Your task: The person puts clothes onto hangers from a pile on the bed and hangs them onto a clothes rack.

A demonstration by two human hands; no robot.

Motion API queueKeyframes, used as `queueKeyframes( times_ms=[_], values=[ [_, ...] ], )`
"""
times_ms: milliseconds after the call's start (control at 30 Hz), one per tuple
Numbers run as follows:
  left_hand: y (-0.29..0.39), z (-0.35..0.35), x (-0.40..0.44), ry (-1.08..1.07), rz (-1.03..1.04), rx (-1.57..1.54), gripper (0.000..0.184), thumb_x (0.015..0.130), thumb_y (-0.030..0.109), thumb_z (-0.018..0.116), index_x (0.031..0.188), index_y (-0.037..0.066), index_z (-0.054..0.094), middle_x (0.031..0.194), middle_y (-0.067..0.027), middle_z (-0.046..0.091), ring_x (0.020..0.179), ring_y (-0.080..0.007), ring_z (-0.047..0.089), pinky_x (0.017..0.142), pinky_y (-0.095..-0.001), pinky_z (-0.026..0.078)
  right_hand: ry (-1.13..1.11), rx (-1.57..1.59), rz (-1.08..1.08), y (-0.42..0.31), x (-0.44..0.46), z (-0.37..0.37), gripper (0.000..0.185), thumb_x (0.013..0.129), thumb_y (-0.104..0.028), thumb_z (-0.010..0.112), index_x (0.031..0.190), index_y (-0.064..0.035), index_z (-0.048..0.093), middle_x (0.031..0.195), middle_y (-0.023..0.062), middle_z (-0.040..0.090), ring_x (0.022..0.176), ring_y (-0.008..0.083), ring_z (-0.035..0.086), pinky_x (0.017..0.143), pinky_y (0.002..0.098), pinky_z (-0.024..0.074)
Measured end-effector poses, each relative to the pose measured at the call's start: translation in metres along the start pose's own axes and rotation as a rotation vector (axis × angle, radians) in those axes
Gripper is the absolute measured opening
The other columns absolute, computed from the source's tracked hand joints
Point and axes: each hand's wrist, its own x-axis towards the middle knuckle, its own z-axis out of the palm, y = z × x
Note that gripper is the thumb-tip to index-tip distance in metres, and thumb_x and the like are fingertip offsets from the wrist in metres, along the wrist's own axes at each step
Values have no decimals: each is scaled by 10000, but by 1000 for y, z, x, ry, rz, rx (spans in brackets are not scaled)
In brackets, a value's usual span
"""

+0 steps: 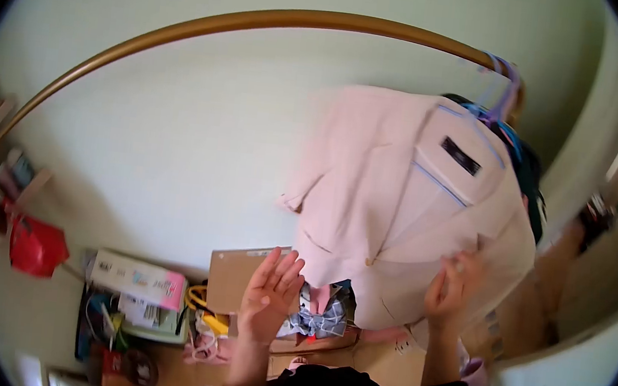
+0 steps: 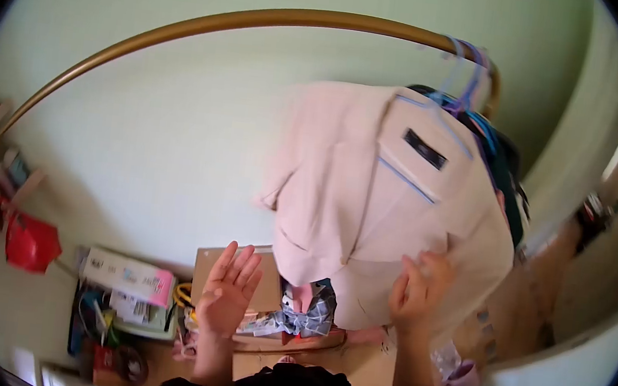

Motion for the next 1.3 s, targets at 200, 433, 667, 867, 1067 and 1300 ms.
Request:
queueKeyframes(
  times_ms=[200,433,667,867,1067,1300],
  values=[
    [28,-49,-98,466,145,229,656,807,92,502,1430,17,313,1394,-202,433,1282,-320,443,1086,-419,327,-104,383,93,-4,-19,56,258,784,88,523,1006,-5,615,1160,161,498,1064,339,500,921,428,415],
    [30,8,-248,1038,551,294,413,834,16,447,1245,13,491,1048,-96,588,1023,-224,576,977,-391,445,-323,906,57,-69,-45,124,245,785,123,490,978,14,594,1032,156,555,987,315,539,867,407,438],
    [-10,104,-366,1411,1001,250,176,850,47,513,1009,82,579,744,-8,490,718,-126,476,677,-272,416,-614,1387,-215,-216,-64,110,199,827,109,493,964,20,606,1022,148,552,972,300,551,847,382,457],
    [-52,161,-461,1565,1380,316,187,846,40,530,1023,75,578,763,-7,499,716,-119,484,692,-268,425,-719,1708,-470,-331,-87,30,193,838,102,491,976,33,606,1029,157,552,956,289,565,834,349,475],
    [-70,201,-561,1525,1569,327,188,848,51,563,1031,85,585,758,-11,498,723,-134,507,675,-263,413,-736,1892,-666,-422,-139,-91,203,794,104,486,932,11,602,960,139,569,874,272,561,768,341,461],
    [-105,282,-710,1721,1890,510,188,859,-9,535,1035,53,561,789,-16,539,724,-118,533,681,-258,446,-717,2106,-963,-517,-222,-279,168,824,96,509,916,-1,611,932,131,582,853,280,565,766,339,466]
  ],
)
